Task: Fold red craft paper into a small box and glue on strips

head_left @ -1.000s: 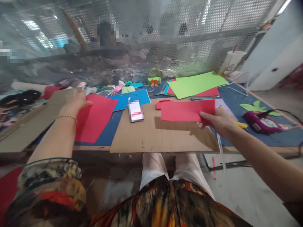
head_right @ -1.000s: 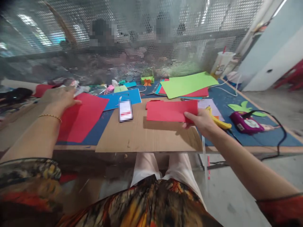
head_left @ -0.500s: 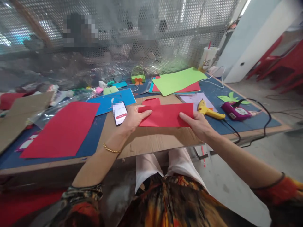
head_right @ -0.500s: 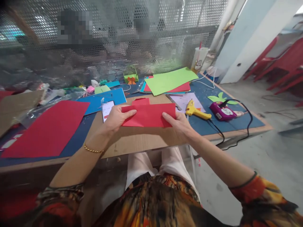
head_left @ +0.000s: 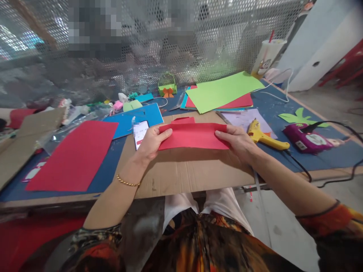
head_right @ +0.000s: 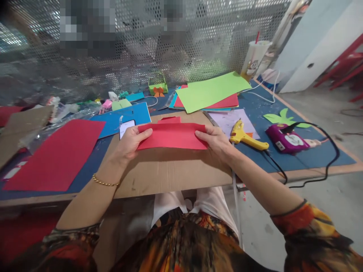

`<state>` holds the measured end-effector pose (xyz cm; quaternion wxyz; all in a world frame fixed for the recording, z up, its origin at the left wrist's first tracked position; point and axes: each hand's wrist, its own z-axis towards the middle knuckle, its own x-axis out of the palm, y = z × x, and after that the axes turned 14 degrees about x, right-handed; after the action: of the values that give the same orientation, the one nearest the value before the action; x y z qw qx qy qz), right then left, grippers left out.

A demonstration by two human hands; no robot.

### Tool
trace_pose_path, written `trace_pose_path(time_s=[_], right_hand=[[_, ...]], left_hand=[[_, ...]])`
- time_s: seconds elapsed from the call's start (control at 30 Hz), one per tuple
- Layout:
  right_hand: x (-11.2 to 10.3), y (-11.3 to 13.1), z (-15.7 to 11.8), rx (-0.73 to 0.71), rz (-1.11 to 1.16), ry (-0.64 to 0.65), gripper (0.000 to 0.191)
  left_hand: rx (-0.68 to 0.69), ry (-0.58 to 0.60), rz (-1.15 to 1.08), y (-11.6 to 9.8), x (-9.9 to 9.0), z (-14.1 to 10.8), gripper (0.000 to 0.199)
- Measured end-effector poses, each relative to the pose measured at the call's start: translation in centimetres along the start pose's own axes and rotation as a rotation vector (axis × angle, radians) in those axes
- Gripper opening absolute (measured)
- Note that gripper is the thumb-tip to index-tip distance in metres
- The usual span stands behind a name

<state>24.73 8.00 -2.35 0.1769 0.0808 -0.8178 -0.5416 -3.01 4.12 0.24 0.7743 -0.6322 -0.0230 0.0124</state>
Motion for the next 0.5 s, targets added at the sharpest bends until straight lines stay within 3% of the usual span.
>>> trace_pose_path(time_s=[0.17,0.3,0.5], right_hand=[[-0.2,0.4,-0.7,0.082,0.008,0.016,0.033],[-0.6,0.6,-0.9,0.074,-0.051,0.042,0.042],[-0.6,0.0,-1.2,-0.060,-0.083,0.056,0.040]], left_hand=[[-0.032,-0.034,0.015,-1.6,0.2,-0.8,0.025],[0.034,-0.063,0.048,-2.0,0.3,-1.4,0.017],[-0.029,-0.058,0.004,-2.1,0.0,-2.0,0.043]])
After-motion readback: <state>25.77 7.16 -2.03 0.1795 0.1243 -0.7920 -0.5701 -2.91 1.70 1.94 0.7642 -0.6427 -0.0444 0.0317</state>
